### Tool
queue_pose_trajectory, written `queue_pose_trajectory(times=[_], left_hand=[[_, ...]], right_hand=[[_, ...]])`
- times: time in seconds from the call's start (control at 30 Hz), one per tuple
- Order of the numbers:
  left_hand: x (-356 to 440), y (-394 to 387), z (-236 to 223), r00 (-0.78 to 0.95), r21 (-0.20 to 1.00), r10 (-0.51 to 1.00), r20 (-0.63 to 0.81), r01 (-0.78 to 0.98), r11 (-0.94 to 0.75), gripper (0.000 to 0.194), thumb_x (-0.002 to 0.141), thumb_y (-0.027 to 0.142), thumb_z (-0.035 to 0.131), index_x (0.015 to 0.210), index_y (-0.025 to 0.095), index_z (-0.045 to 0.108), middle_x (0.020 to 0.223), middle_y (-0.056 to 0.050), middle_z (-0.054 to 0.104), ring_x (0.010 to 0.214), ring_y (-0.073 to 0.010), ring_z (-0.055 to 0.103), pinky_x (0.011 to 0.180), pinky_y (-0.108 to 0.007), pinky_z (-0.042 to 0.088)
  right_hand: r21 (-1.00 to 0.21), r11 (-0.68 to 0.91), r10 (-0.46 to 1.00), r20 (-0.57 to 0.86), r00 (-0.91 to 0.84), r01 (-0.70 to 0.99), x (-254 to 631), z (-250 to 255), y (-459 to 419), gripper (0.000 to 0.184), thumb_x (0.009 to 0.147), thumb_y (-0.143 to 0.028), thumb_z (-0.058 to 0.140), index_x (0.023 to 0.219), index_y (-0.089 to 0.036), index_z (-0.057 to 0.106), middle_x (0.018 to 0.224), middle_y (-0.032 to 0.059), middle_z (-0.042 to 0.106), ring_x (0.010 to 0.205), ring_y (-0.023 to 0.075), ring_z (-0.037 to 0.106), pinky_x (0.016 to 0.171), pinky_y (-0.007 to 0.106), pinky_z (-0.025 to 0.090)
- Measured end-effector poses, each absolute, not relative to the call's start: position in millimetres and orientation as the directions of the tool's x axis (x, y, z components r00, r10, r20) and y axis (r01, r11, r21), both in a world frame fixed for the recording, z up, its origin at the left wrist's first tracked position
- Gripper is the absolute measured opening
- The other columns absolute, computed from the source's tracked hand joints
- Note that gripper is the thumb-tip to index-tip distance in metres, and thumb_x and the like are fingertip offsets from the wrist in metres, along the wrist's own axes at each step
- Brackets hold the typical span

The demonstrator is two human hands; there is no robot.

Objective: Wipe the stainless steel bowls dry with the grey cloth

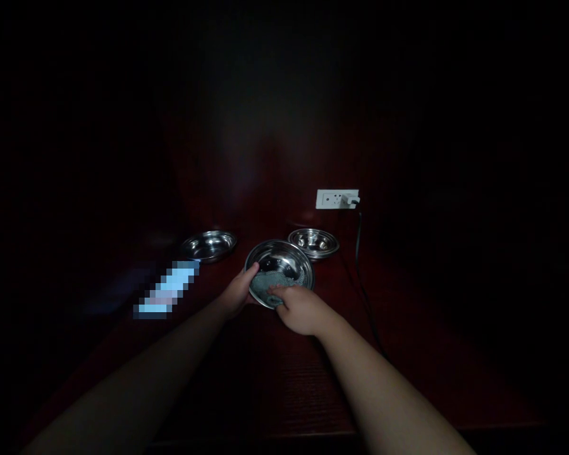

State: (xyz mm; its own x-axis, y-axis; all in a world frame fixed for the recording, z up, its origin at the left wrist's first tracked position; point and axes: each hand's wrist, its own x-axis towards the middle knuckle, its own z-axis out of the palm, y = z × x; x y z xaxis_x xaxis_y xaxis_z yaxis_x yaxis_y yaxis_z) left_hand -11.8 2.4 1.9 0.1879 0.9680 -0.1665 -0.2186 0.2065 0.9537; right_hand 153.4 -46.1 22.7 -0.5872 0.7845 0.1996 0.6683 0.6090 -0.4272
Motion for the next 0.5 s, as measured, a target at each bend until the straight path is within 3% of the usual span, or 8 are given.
queue_pose_trajectory(times=[0.17, 0.3, 0.5], left_hand=[[-12, 4, 1, 0.164, 0.958, 0.974, -0.159, -0.214, 0.193, 0.052, 0.080, 0.051, 0.050, 0.125, 0.023, 0.045, 0.112, -0.013, 0.061, 0.082, -0.0251, 0.065, 0.057, -0.039, 0.055], [-10, 4, 0, 0.167, 0.959, 0.973, -0.161, -0.204, 0.194, 0.054, 0.081, 0.051, 0.049, 0.126, 0.022, 0.045, 0.113, -0.014, 0.061, 0.086, -0.0268, 0.064, 0.058, -0.038, 0.055], [-8, 4, 1, 0.152, 0.962, 0.975, -0.160, -0.199, 0.189, 0.052, 0.082, 0.050, 0.047, 0.126, 0.024, 0.044, 0.115, -0.013, 0.060, 0.085, -0.0258, 0.065, 0.060, -0.039, 0.055]], right_hand=[[-0.469, 0.604, 0.773, 0.151, -0.616, 0.644, 152, 31, -48, 0.033, 0.080, -0.016, 0.044, 0.105, -0.016, 0.064, 0.099, 0.0074, 0.069, 0.087, 0.0184, 0.063, 0.080, 0.029, 0.046], [-0.437, 0.560, 0.811, 0.114, -0.574, 0.704, 153, 33, -47, 0.024, 0.082, -0.022, 0.044, 0.087, -0.016, 0.066, 0.083, 0.0065, 0.069, 0.073, 0.0159, 0.060, 0.069, 0.026, 0.043], [-0.333, 0.430, 0.898, 0.064, -0.435, 0.839, 159, 35, -46, 0.026, 0.083, -0.030, 0.042, 0.072, -0.017, 0.063, 0.071, 0.0065, 0.066, 0.061, 0.0145, 0.055, 0.059, 0.025, 0.038]])
